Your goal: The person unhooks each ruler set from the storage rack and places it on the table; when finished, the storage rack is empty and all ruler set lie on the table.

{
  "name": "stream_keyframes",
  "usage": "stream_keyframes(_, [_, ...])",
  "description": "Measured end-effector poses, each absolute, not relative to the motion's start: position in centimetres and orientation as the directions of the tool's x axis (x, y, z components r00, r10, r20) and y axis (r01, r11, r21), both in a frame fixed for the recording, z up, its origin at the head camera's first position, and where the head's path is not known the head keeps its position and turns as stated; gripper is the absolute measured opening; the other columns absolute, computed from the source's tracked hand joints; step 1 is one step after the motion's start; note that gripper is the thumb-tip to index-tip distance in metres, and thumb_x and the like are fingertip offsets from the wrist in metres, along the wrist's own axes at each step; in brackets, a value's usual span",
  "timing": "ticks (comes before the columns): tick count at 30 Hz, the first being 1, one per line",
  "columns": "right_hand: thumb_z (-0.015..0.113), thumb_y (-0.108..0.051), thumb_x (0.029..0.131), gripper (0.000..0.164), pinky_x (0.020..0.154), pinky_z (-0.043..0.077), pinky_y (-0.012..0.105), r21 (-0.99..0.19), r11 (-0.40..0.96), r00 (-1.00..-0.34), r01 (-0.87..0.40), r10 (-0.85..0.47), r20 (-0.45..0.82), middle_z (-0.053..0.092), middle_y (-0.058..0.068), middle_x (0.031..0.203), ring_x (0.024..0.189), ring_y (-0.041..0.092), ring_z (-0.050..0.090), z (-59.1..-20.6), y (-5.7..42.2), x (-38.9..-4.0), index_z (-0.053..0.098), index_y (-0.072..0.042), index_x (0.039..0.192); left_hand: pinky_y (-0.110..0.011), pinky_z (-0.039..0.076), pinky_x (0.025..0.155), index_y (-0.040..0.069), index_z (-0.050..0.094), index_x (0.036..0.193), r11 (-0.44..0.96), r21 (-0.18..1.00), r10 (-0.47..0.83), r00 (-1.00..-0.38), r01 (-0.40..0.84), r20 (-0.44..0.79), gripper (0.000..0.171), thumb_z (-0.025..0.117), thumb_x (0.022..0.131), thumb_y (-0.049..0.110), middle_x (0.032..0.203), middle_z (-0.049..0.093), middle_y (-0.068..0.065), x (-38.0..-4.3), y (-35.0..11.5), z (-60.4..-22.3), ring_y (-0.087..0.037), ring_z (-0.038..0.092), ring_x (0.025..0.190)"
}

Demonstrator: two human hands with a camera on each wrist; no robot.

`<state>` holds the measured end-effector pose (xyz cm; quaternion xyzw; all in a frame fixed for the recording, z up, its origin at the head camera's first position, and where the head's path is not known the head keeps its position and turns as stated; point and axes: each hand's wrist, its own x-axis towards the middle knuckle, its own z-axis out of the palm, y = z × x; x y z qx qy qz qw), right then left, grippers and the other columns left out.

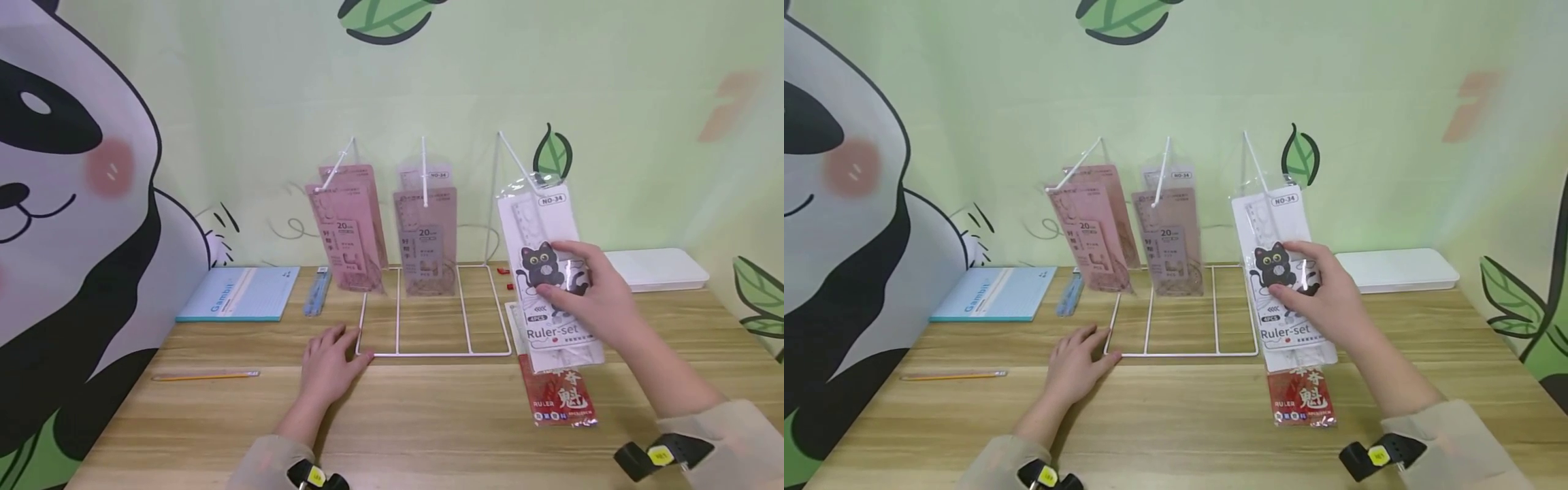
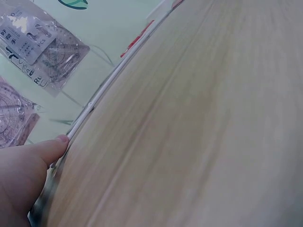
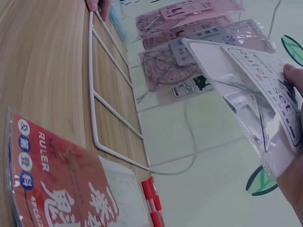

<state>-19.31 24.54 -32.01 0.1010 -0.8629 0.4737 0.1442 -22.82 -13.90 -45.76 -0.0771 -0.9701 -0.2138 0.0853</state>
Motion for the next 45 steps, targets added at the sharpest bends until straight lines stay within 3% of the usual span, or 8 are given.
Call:
stream_keyframes(24, [0.072,-0.005,0.081,0.069,0.049,0.054,0.034,-0.765,0.551,-0.941,-0.332,-0.135,0.311,0.05,0.025,0.107,0.066,0.012,0.061,-30.8,27.5,-16.9,0.04,-0.019,0.14,-0.056,0.019,0.107,0.018,0.056,0.131,0.89,0.418,0.109,-0.976,0.179,0.187,0.056,0.06,0.086,0.051,0.141,0.042,-0.016,-22.7,-14.0,-45.7,-0.04,0.035,0.127])
stream_keyframes(28, [0.072,-0.006,0.081,0.068,0.048,0.054,0.035,-0.755,0.562,-0.939,-0.339,-0.145,0.313,0.049,0.022,0.109,0.065,0.014,0.061,-30.6,28.0,-16.5,0.042,-0.023,0.14,-0.056,0.019,0.106,0.017,0.057,0.131,0.893,0.411,0.112,-0.974,0.185,0.195,0.056,0.06,0.086,0.051,0.14,0.043,-0.016,-22.7,-14.0,-45.7,-0.04,0.035,0.127])
stream_keyframes(33, [0.071,0.0,0.08,0.068,0.045,0.053,0.038,-0.765,0.53,-0.93,-0.365,-0.175,0.323,0.054,0.019,0.096,0.061,0.019,0.062,-30.0,28.6,-15.9,0.044,-0.024,0.138,-0.057,0.019,0.106,0.017,0.057,0.131,0.893,0.406,0.118,-0.972,0.193,0.202,0.056,0.061,0.086,0.049,0.14,0.043,-0.017,-22.8,-13.9,-45.7,-0.041,0.036,0.126])
stream_keyframes(39, [0.069,0.009,0.078,0.072,0.042,0.052,0.038,-0.788,0.467,-0.916,-0.402,-0.208,0.344,0.06,0.002,0.084,0.057,0.021,0.063,-29.5,29.3,-15.3,0.046,-0.025,0.137,-0.057,0.019,0.106,0.017,0.056,0.132,0.892,0.411,0.116,-0.974,0.187,0.193,0.056,0.06,0.086,0.049,0.14,0.043,-0.017,-22.8,-13.9,-45.7,-0.041,0.035,0.127])
stream_keyframes(45, [0.064,0.018,0.076,0.074,0.04,0.051,0.036,-0.772,0.425,-0.881,-0.473,-0.233,0.412,0.059,0.0,0.084,0.056,0.019,0.063,-29.3,29.7,-15.0,0.046,-0.019,0.137,-0.056,0.019,0.107,0.018,0.055,0.133,0.895,0.407,0.115,-0.976,0.182,0.185,0.058,0.058,0.086,0.052,0.141,0.042,-0.016,-22.9,-14.0,-45.8,-0.04,0.035,0.127])
